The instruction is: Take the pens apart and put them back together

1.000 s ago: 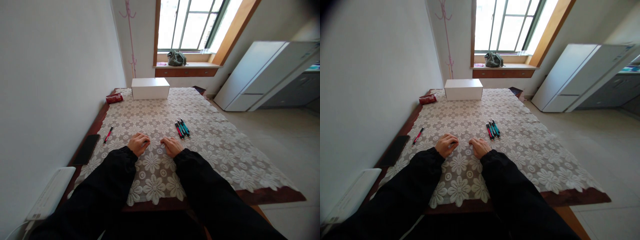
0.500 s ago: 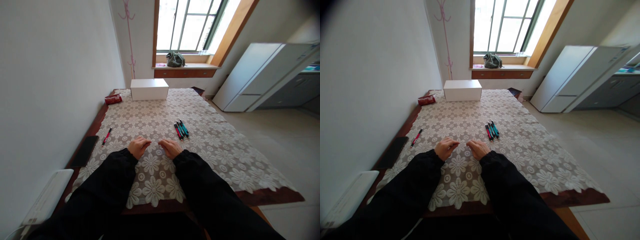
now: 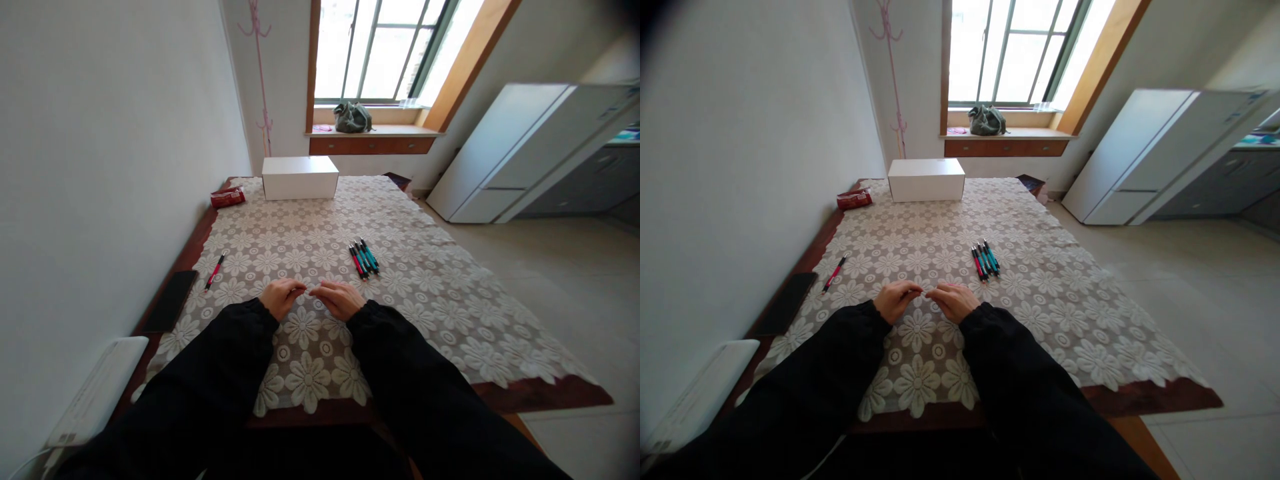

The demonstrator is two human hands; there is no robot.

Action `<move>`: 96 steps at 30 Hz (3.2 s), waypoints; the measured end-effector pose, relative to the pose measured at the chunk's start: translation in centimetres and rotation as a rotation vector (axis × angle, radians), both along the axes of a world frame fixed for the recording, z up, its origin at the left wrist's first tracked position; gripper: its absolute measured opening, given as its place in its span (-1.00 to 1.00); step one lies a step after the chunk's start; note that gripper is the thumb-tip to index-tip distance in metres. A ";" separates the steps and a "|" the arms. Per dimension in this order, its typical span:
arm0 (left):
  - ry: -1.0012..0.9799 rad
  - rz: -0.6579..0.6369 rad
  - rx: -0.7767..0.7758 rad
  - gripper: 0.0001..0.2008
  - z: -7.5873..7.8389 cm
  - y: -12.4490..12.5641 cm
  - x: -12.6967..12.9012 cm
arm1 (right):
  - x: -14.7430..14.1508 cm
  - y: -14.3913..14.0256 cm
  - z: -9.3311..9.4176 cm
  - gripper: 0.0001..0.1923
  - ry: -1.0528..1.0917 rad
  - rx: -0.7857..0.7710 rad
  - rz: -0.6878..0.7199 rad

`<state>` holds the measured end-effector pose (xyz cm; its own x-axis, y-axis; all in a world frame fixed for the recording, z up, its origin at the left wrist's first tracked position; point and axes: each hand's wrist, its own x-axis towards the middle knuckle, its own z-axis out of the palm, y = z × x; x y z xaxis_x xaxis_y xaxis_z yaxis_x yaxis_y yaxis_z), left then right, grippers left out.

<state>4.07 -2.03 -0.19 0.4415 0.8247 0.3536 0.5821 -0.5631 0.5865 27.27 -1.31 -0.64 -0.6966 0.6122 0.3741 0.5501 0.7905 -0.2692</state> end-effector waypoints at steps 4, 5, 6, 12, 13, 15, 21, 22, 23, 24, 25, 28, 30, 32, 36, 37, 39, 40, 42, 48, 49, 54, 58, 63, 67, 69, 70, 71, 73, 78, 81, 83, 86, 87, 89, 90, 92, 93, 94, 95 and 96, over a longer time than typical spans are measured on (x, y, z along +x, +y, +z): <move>0.011 -0.009 -0.004 -0.82 -0.1 -0.1 0.1 | -0.1 0.0 0.0 -0.71 -0.007 0.001 0.001; 0.014 -0.004 -0.003 -0.83 -0.1 -0.1 0.1 | -0.1 0.0 0.0 -0.71 -0.011 -0.003 -0.001; 0.015 0.003 -0.002 -0.83 -0.1 -0.1 0.1 | -0.1 0.0 0.0 -0.70 -0.013 -0.007 -0.002; 0.022 0.029 0.007 -0.81 -0.2 -0.1 0.1 | -0.4 -0.2 0.1 -0.70 -0.009 -0.036 0.028; 0.023 0.027 0.010 -0.80 -0.3 -0.1 0.1 | -0.5 -0.3 0.1 -0.70 -0.003 -0.039 0.032; 0.021 0.022 0.018 -0.80 -0.3 -0.1 0.1 | -0.6 -0.3 0.1 -0.70 0.006 -0.044 0.038; 0.033 0.010 0.052 -0.81 -0.4 0.0 0.0 | -0.6 -0.4 0.1 -0.71 0.031 -0.060 -0.025; 0.038 0.007 0.054 -0.81 -0.4 0.0 0.0 | -0.6 -0.4 0.1 -0.72 0.037 -0.058 -0.039; 0.041 0.003 0.057 -0.81 -0.4 0.0 0.0 | -0.6 -0.4 0.1 -0.72 0.043 -0.053 -0.048; 0.040 -0.001 0.060 -0.82 -0.5 0.0 -0.1 | -0.6 -0.4 0.1 -0.73 0.047 -0.049 -0.052; 0.037 -0.006 0.063 -0.82 -0.5 0.0 -0.1 | -0.7 -0.4 0.0 -0.74 0.050 -0.044 -0.050; 0.029 -0.017 0.071 -0.82 -0.7 0.1 -0.1 | -0.7 -0.4 -0.1 -0.75 0.058 -0.038 -0.034; 0.032 -0.023 0.071 -0.82 -0.7 0.1 -0.1 | -0.7 -0.4 -0.1 -0.76 0.060 -0.039 -0.031; 0.037 -0.029 0.072 -0.81 -0.8 0.1 -0.1 | -0.7 -0.4 -0.1 -0.77 0.061 -0.038 -0.034; 0.034 -0.025 0.081 -0.81 -0.8 0.2 -0.1 | -0.8 -0.4 -0.1 -0.77 0.067 -0.037 -0.035; 0.033 -0.022 0.080 -0.81 -0.8 0.2 -0.1 | -0.8 -0.4 -0.1 -0.77 0.068 -0.037 -0.037; 0.036 -0.021 0.072 -0.82 -0.9 0.2 -0.2 | -0.8 -0.4 -0.1 -0.77 0.068 -0.035 -0.039; 0.038 -0.021 0.067 -0.82 -0.8 0.1 -0.2 | -0.8 -0.4 -0.1 -0.77 0.065 -0.033 -0.039; 0.045 -0.020 0.062 -0.81 -0.8 0.1 -0.1 | -0.8 -0.4 -0.2 -0.77 0.060 -0.031 -0.037; 0.059 0.005 0.084 -0.80 -0.5 -0.1 -0.1 | -0.8 -0.4 -0.3 -0.78 0.066 -0.034 -0.042; 0.061 0.005 0.085 -0.81 -0.5 -0.1 -0.1 | -0.8 -0.4 -0.2 -0.78 0.068 -0.036 -0.041; 0.050 0.000 0.089 -0.82 -0.5 -0.1 -0.1 | -0.7 -0.4 -0.1 -0.77 0.072 -0.027 -0.037; 0.061 -0.010 0.091 -0.82 -0.6 -0.1 -0.1 | -0.7 -0.4 -0.2 -0.76 0.059 -0.018 -0.037; 0.078 -0.014 0.097 -0.82 -0.6 0.0 -0.1 | -0.7 -0.4 -0.2 -0.76 0.059 -0.025 -0.035; 0.081 -0.033 0.091 -0.81 -0.7 0.0 -0.1 | -0.8 -0.4 -0.1 -0.78 0.065 -0.040 -0.028; 0.078 -0.037 0.079 -0.80 -0.7 0.0 -0.1 | -0.9 -0.5 0.0 -0.79 0.067 -0.051 -0.028; 0.077 -0.036 0.070 -0.80 -0.7 0.0 -0.1 | -0.9 -0.6 0.0 -0.80 0.066 -0.058 -0.029; 0.075 -0.033 0.061 -0.80 -0.7 0.0 -0.1 | -0.9 -0.6 0.1 -0.80 0.063 -0.064 -0.030; 0.067 -0.022 0.042 -0.80 -0.6 -0.1 0.0 | -1.0 -0.6 0.1 -0.80 0.051 -0.073 -0.030; 0.044 -0.018 -0.005 -0.78 -0.3 -0.3 0.0 | -1.0 -0.6 0.1 -0.79 0.053 -0.093 0.004; 0.042 -0.007 -0.020 -0.73 -0.1 -0.4 0.1 | -1.1 -0.5 -0.1 -0.80 0.071 -0.090 0.011; 0.046 -0.010 -0.024 -0.71 0.0 -0.5 0.2 | -1.1 -0.5 -0.1 -0.81 0.070 -0.084 0.020; 0.068 -0.018 -0.014 -0.73 0.0 -0.5 0.2 | -1.2 -0.6 0.0 -0.83 0.072 -0.085 0.022; 0.078 -0.016 -0.005 -0.74 0.1 -0.5 0.2 | -1.2 -0.6 0.0 -0.84 0.077 -0.087 0.012; 0.089 -0.003 0.023 -0.77 0.2 -0.5 0.2 | -1.2 -0.6 0.0 -0.85 0.090 -0.091 -0.017; 0.086 0.012 0.042 -0.78 0.3 -0.6 0.2 | -1.2 -0.6 0.0 -0.85 0.095 -0.091 -0.031; 0.070 0.054 0.090 -0.83 0.6 -0.6 0.2 | -1.1 -0.6 0.0 -0.84 0.104 -0.088 -0.062; 0.064 0.072 0.114 -0.86 0.8 -0.6 0.1 | -1.1 -0.6 0.1 -0.84 0.104 -0.087 -0.074; 0.066 0.088 0.136 -0.87 1.1 -0.7 0.1 | -1.1 -0.6 0.1 -0.85 0.102 -0.089 -0.081; 0.080 0.101 0.152 -0.85 1.3 -0.7 0.1 | -1.0 -0.6 0.1 -0.85 0.097 -0.093 -0.085; 0.103 0.115 0.160 -0.78 1.4 -0.8 0.1 | -1.0 -0.5 0.1 -0.85 0.090 -0.099 -0.087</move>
<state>4.17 -2.80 1.23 0.3885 0.8087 0.4416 0.7003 -0.5706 0.4289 26.26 -1.83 -0.54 -0.6052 0.7059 0.3679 0.5858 0.7079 -0.3947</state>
